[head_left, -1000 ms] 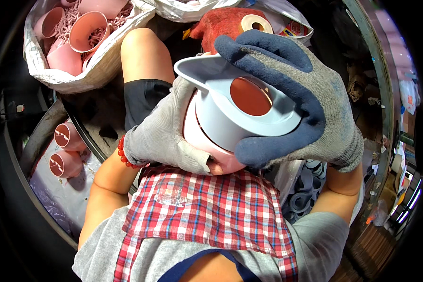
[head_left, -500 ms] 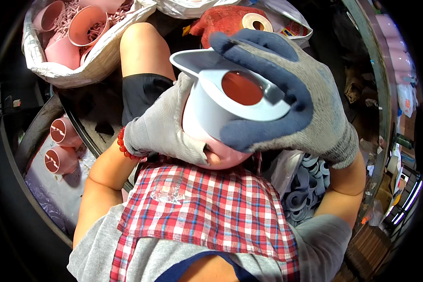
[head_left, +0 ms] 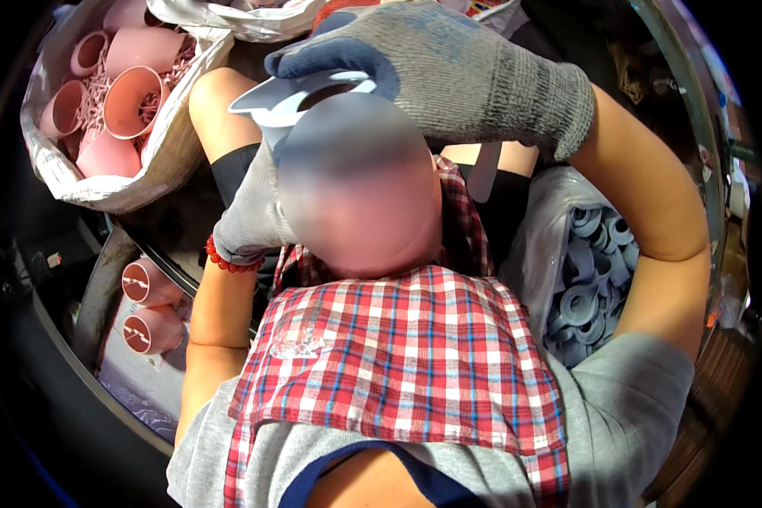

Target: The person assembles thermoses by placing the lids onto the bodies and pressing them into place by hand.

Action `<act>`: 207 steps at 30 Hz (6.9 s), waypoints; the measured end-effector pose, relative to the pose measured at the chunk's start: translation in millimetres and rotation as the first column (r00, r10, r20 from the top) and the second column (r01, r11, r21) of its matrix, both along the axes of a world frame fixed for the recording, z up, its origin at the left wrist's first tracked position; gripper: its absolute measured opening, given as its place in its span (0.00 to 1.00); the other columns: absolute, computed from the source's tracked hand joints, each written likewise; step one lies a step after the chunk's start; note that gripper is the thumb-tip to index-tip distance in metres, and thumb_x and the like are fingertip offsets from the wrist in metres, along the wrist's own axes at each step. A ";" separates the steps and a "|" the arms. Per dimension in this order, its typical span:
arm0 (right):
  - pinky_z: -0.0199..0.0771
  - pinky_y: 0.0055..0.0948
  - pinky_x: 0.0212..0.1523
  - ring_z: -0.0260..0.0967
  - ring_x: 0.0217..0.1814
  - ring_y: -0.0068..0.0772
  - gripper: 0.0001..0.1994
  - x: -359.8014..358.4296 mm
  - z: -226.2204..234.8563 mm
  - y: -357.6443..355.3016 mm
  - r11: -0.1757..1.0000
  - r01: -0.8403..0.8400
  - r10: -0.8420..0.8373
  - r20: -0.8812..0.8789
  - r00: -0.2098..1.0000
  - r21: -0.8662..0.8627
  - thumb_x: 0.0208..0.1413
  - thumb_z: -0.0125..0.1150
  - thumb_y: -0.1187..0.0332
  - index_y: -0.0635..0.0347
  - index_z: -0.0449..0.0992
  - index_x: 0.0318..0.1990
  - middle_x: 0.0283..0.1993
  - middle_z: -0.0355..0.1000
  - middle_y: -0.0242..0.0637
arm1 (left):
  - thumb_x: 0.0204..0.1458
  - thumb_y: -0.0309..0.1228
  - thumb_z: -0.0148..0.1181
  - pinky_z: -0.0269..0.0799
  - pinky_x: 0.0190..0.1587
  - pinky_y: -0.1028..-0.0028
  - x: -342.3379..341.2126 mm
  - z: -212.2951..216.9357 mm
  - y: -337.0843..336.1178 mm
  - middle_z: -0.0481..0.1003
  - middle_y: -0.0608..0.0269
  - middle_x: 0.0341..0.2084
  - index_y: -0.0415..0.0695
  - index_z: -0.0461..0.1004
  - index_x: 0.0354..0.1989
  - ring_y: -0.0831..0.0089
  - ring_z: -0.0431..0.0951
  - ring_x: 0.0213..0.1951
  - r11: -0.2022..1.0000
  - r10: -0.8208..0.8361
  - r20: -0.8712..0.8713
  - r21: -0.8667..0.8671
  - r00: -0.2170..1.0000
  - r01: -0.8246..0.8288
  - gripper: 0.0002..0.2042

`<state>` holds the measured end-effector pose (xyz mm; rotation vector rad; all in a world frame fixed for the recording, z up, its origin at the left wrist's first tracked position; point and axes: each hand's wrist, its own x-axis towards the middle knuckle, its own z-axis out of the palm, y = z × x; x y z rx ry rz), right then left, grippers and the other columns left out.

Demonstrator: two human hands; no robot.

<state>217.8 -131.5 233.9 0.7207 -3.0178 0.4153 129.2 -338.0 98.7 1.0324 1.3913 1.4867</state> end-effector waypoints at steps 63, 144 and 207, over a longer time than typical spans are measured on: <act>0.65 0.31 0.59 0.65 0.59 0.36 0.31 56.1 -109.7 160.9 0.429 0.467 -0.844 -0.159 0.512 -0.773 0.49 0.67 0.59 0.61 0.64 0.59 0.57 0.66 0.43 | 0.40 0.51 0.65 0.68 0.55 0.57 -48.5 -28.4 20.9 0.68 0.50 0.53 0.36 0.61 0.58 0.56 0.71 0.52 0.956 0.174 0.354 0.165 0.919 -0.244 0.40; 0.62 0.29 0.54 0.59 0.56 0.34 0.38 10.8 135.1 421.4 0.231 0.723 -0.970 -0.215 0.117 -0.651 0.53 0.62 0.52 0.62 0.50 0.63 0.62 0.58 0.47 | 0.35 0.22 0.56 0.37 0.68 0.50 -162.1 -88.4 -317.2 0.66 0.57 0.57 0.45 0.76 0.20 0.58 0.54 0.66 0.105 -0.318 -0.914 -0.299 0.253 -0.948 0.04; 0.66 0.40 0.56 0.67 0.54 0.50 0.52 483.0 -75.7 3.9 -0.570 0.698 -0.743 0.092 -0.663 0.435 0.35 0.71 0.46 0.59 0.51 0.66 0.51 0.68 0.60 | 0.50 0.46 0.58 0.62 0.58 0.63 -81.6 -62.3 67.4 0.66 0.53 0.55 0.37 0.60 0.59 0.63 0.67 0.55 0.997 -0.077 0.637 0.030 0.767 0.075 0.33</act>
